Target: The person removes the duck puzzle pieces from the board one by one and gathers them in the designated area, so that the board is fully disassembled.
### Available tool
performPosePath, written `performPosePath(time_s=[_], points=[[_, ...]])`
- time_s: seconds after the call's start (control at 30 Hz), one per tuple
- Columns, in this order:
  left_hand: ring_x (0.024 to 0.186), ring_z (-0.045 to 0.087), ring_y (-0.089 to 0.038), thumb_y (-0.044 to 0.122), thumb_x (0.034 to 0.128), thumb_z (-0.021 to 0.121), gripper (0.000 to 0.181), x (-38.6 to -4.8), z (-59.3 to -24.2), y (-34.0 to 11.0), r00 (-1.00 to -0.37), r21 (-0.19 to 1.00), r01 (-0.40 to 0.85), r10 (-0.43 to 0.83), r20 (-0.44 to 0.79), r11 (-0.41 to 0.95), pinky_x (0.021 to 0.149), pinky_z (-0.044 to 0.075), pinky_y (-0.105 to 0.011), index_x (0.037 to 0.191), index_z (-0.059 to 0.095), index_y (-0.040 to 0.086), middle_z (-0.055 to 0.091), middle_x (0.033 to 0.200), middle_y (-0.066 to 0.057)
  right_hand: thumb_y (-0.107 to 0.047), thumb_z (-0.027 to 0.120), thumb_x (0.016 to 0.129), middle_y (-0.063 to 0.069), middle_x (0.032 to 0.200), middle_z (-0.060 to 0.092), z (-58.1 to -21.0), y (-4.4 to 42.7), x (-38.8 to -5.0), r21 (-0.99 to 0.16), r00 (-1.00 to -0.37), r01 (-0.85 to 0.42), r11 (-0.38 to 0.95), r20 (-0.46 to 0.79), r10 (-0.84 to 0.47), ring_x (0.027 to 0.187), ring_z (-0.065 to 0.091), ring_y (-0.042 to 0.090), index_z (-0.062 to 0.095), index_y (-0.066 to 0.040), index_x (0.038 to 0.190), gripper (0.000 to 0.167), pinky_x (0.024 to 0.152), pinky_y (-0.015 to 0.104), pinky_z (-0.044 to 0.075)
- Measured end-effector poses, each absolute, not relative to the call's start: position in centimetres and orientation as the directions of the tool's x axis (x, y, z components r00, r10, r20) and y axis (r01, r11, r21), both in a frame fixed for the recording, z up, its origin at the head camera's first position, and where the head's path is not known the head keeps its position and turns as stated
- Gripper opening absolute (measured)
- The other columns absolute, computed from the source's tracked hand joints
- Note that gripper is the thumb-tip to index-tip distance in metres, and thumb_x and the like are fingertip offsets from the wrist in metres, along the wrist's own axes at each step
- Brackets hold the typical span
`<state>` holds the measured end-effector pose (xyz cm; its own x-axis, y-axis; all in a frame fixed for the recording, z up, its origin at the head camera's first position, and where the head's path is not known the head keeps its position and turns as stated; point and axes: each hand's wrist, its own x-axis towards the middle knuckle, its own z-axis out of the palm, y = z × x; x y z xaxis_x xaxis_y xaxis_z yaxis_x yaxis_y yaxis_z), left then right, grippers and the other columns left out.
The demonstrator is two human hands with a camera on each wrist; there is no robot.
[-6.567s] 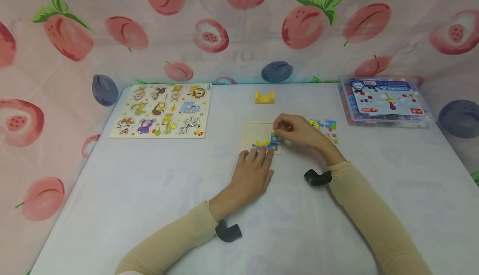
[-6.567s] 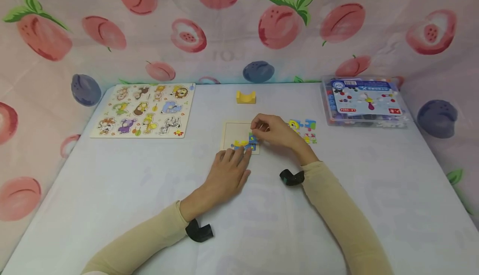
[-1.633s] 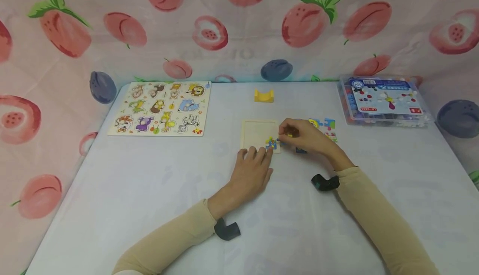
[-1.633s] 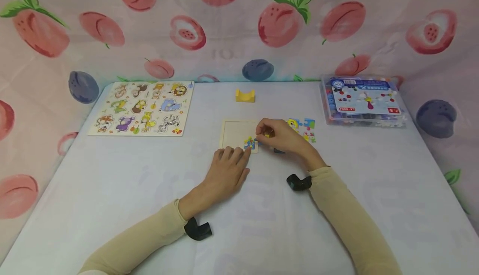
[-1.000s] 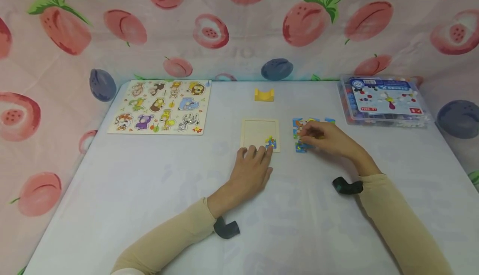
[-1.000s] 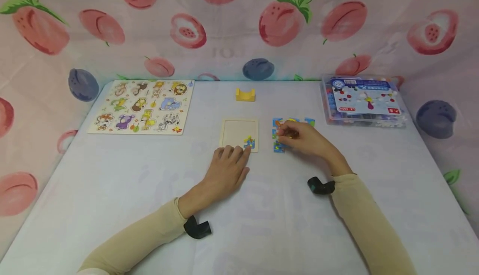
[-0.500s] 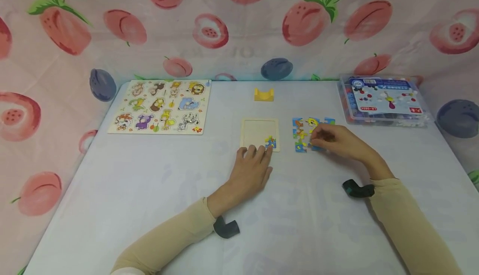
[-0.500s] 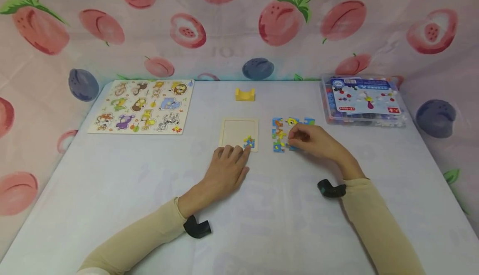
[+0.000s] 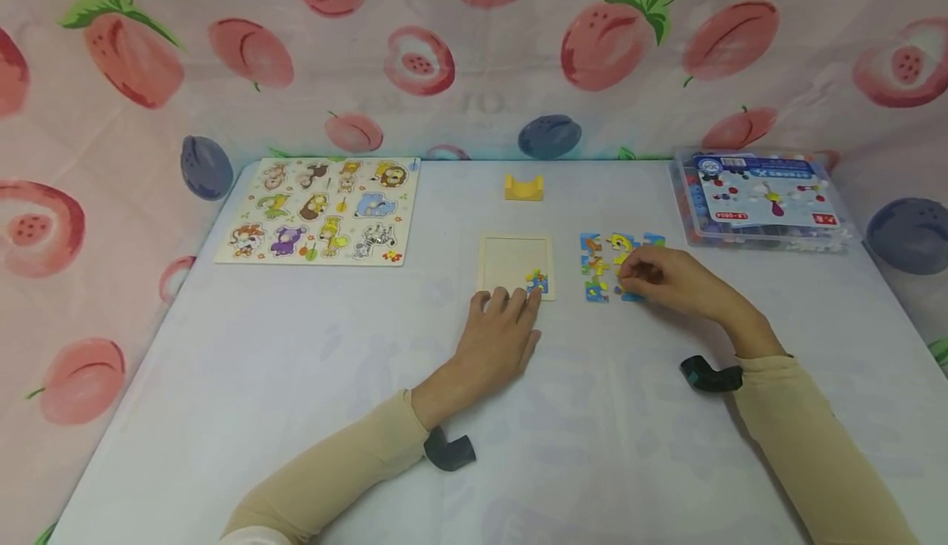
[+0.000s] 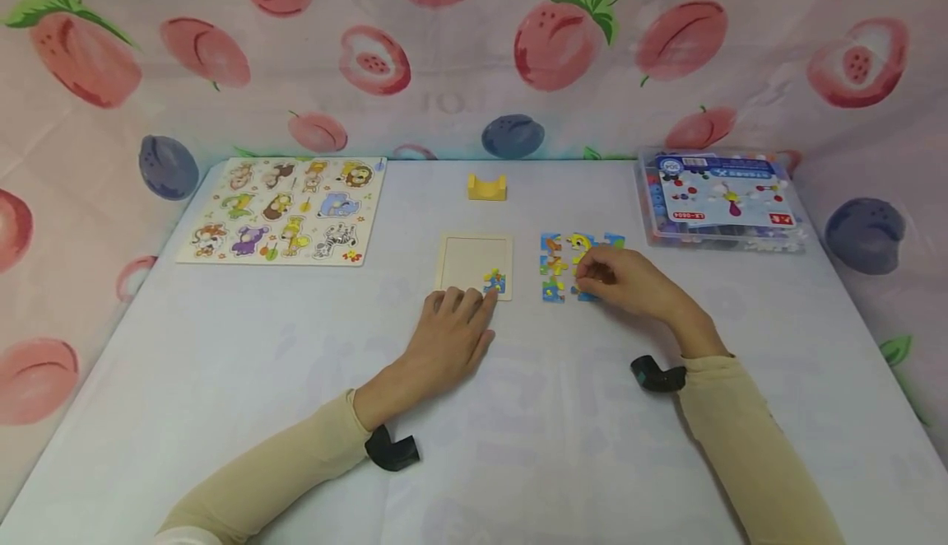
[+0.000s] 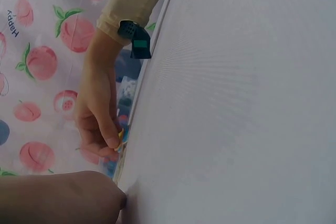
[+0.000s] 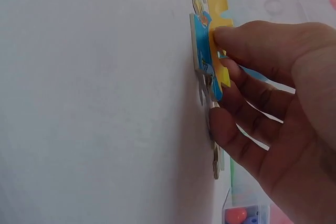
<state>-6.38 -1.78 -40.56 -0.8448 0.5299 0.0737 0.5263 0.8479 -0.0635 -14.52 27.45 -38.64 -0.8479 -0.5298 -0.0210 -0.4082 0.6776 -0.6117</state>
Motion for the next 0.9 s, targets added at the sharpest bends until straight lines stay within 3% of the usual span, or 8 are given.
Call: performPosePath(time_s=[0.43, 0.67, 0.9], points=[[0.112, 0.047, -0.021, 0.041, 0.0977, 0.041, 0.055, -6.4, -40.6, -1.7, -0.839, -0.085, 0.529, 0.535, 0.097, 0.845, 0.098, 0.037, -0.044, 0.145, 0.037, 0.014, 0.052, 0.123, -0.002, -0.019, 0.060, 0.093, -0.001, 0.096, 0.061, -38.3, 24.2, -15.1, -0.627, -0.832, -0.432, 0.648, 0.001, -0.554, 0.086, 0.052, 0.012, 0.062, -0.012, 0.107, 0.016, 0.073, 0.023, 0.047], [0.114, 0.047, -0.022, 0.041, 0.0977, 0.041, 0.053, -6.4, -40.6, -1.9, -0.846, -0.094, 0.519, 0.526, 0.088, 0.850, 0.099, 0.037, -0.046, 0.144, 0.038, 0.015, 0.052, 0.124, -0.003, -0.014, 0.061, 0.092, 0.000, 0.098, 0.062, -38.1, 20.4, -15.7, -0.630, -0.765, -0.522, 0.575, 0.047, -0.642, 0.085, 0.053, 0.012, 0.062, -0.009, 0.113, 0.022, 0.071, 0.025, 0.047], [0.113, 0.046, -0.021, 0.042, 0.0975, 0.040, 0.050, -6.5, -40.6, -1.8, -0.836, -0.115, 0.531, 0.541, 0.094, 0.840, 0.099, 0.037, -0.045, 0.141, 0.043, 0.017, 0.051, 0.122, -0.001, -0.016, 0.065, 0.089, 0.004, 0.098, 0.059, -38.5, 17.7, -15.7, -0.550, -0.726, -0.588, 0.593, 0.036, -0.686, 0.083, 0.052, 0.013, 0.062, -0.006, 0.120, 0.033, 0.071, 0.026, 0.043]])
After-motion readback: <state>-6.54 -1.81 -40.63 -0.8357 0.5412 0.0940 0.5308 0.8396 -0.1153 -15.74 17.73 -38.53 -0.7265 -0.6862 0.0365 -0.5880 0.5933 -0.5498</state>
